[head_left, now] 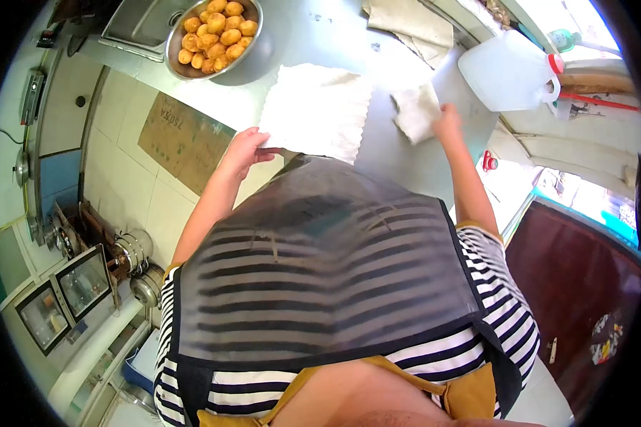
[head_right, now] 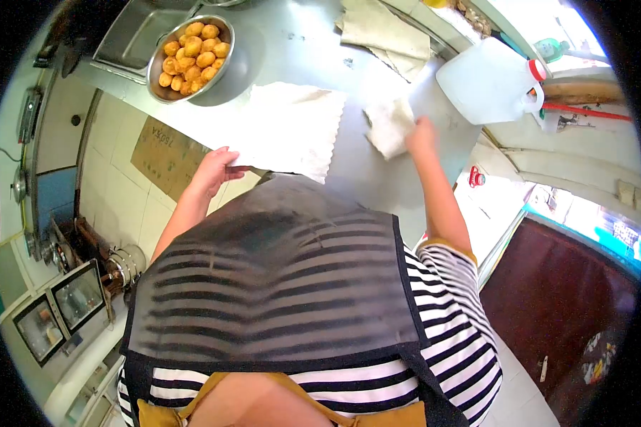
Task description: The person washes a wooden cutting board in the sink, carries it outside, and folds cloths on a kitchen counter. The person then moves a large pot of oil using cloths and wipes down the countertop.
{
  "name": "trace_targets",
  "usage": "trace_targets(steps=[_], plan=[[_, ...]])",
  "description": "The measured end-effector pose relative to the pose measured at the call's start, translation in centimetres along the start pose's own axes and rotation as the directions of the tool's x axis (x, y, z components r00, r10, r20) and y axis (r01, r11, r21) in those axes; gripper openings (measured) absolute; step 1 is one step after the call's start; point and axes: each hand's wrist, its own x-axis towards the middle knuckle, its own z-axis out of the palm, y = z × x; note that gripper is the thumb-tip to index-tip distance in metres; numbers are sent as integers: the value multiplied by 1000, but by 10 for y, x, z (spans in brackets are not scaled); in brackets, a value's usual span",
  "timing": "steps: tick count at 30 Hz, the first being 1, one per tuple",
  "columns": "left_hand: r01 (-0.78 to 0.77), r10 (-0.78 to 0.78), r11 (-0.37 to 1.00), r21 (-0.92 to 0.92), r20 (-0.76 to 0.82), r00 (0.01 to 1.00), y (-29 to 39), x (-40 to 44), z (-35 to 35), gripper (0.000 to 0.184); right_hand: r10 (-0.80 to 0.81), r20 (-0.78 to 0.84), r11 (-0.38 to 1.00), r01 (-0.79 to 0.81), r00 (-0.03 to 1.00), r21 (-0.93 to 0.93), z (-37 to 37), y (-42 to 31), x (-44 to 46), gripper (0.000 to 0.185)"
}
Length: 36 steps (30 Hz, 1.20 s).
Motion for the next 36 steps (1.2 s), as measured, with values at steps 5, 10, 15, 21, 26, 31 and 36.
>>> trace_targets(steps=[5, 10, 15, 21, 26, 31, 36], plan=[[144, -143, 985, -96, 26, 989, -10, -4, -10, 16, -498, -144, 867, 484, 855, -122, -14, -29, -65, 67], [334, -248, 841, -425, 246, 937, -12, 9, -22, 19, -791, 194, 606, 788, 581, 109, 18, -113, -109, 66], [464, -209, 684, -562, 459, 864, 11, 11, -21, 21, -833, -37, 537, 823, 552, 185, 57, -122, -80, 46], [361, -45, 608, -707, 423, 905, 53, 5, -11, 35, -305, 333, 809, 58, 892, 585, 30, -140, -56, 27], [-21, 31, 974, -224, 41, 999, 47, 45, 13, 45, -109, 225, 978, 63, 968, 201, 22, -148, -52, 45], [-537, 576, -62, 842, 469, 669, 9, 47, 25, 64, -681, -26, 728, 680, 732, 88, 24, -142, -66, 62], [-503, 369, -217, 837, 547, 751, 2, 54, 18, 65, -800, 171, 575, 816, 575, -51, 41, -120, -71, 55]])
